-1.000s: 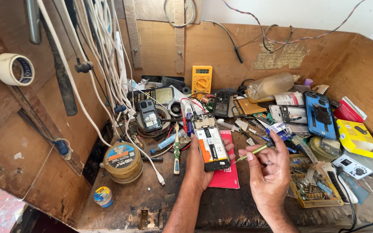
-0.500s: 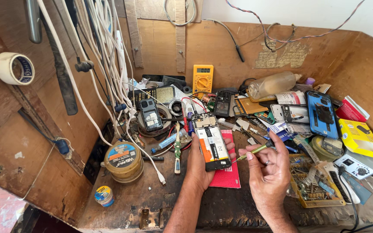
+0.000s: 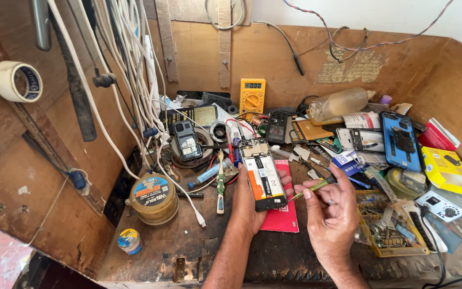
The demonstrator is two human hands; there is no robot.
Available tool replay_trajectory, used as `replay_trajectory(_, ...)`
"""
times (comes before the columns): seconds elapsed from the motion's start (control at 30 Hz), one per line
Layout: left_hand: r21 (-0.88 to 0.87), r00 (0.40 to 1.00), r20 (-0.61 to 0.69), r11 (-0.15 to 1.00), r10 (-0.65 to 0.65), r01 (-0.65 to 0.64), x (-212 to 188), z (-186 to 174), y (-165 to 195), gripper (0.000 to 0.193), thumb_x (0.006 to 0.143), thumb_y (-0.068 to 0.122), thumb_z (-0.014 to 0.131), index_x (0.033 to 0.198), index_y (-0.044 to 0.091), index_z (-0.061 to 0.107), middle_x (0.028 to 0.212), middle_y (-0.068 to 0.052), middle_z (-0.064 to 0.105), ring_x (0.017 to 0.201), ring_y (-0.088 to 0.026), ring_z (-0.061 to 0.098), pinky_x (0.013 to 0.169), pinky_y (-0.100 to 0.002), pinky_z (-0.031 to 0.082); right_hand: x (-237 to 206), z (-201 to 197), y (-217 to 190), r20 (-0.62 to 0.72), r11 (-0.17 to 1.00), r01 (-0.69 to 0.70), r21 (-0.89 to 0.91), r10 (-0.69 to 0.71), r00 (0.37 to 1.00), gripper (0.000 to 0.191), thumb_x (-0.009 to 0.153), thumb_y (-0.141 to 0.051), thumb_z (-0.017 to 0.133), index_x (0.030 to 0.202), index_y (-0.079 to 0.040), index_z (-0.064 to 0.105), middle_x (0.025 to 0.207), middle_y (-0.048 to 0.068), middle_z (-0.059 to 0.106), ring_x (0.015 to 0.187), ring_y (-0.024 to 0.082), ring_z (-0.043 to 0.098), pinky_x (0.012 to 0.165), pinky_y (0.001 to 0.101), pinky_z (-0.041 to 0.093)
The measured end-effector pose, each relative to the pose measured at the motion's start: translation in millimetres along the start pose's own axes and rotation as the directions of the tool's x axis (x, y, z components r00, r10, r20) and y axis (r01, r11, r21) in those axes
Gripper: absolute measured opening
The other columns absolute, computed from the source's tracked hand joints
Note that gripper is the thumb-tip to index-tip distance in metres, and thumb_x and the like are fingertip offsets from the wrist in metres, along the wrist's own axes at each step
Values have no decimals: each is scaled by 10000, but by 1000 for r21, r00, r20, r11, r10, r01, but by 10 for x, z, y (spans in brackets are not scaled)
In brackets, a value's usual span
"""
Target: The person holds a disassembled mobile phone and uses a small screwdriver to manipulate internal components on the motherboard. The person repeatedly adjusts the screwdriver position while working on the device.
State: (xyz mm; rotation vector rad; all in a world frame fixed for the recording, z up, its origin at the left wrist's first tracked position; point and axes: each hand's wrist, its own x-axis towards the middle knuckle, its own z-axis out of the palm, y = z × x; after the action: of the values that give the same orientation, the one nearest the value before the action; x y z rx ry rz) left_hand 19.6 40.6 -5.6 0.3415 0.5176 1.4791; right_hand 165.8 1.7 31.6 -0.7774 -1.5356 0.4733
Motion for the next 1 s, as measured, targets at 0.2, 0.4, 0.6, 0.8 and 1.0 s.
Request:
replay_trajectory(0.2, -4, 1000, 2, 1000, 0, 0, 7, -6, -4, 811, 1025, 632, 194, 1408, -10, 506, 1195, -281, 689, 1077, -372, 721, 854, -495, 644, -12, 22, 9, -11, 994, 67, -88, -68, 998, 602, 944, 110, 657, 1486, 16, 413, 1019, 146, 737, 951, 192, 756, 817, 275, 650)
replay_trajectory(0.4, 5, 1000, 11, 1000, 23, -23, 32, -24, -32, 826, 1026, 636, 191, 1390, -26, 527, 1180, -269, 698, 1062, -370, 726, 841, -494, 650, -62, 49, 19, -66, 992, -14, -123, 6, 998, 570, 911, 56, 731, 1438, 10, 516, 942, 116, 712, 837, 109, 694, 700, 238, 608)
replay_trajectory(0.6, 12, 1000, -2, 1000, 25, -25, 37, -36, -39, 811, 1032, 634, 200, 1374, -19, 540, 1161, -263, 704, 1051, -376, 723, 826, -498, 645, -60, 34, 29, -53, 995, 15, -94, -20, 998, 568, 939, 77, 690, 1462, 25, 476, 1020, 131, 728, 916, 134, 713, 772, 247, 609)
replay_trajectory(0.8, 8, 999, -27, 999, 42, -42, 46, -17, -46, 793, 1014, 639, 213, 1353, 4, 546, 1130, -254, 704, 1020, -361, 731, 800, -508, 644, -46, -3, 72, 69, 986, 139, -90, -133, 989, 561, 972, 102, 628, 1485, 15, 418, 1048, 151, 728, 956, 185, 748, 848, 272, 618)
replay_trajectory(1.0, 26, 993, -47, 994, 112, -111, 50, -23, -68, 770, 1038, 615, 235, 1339, -8, 572, 1082, -244, 722, 987, -357, 745, 780, -466, 658, -53, 64, 164, 116, 990, 129, -63, -121, 986, 543, 947, 97, 649, 1442, 4, 446, 1011, 134, 741, 928, 187, 761, 810, 291, 660)
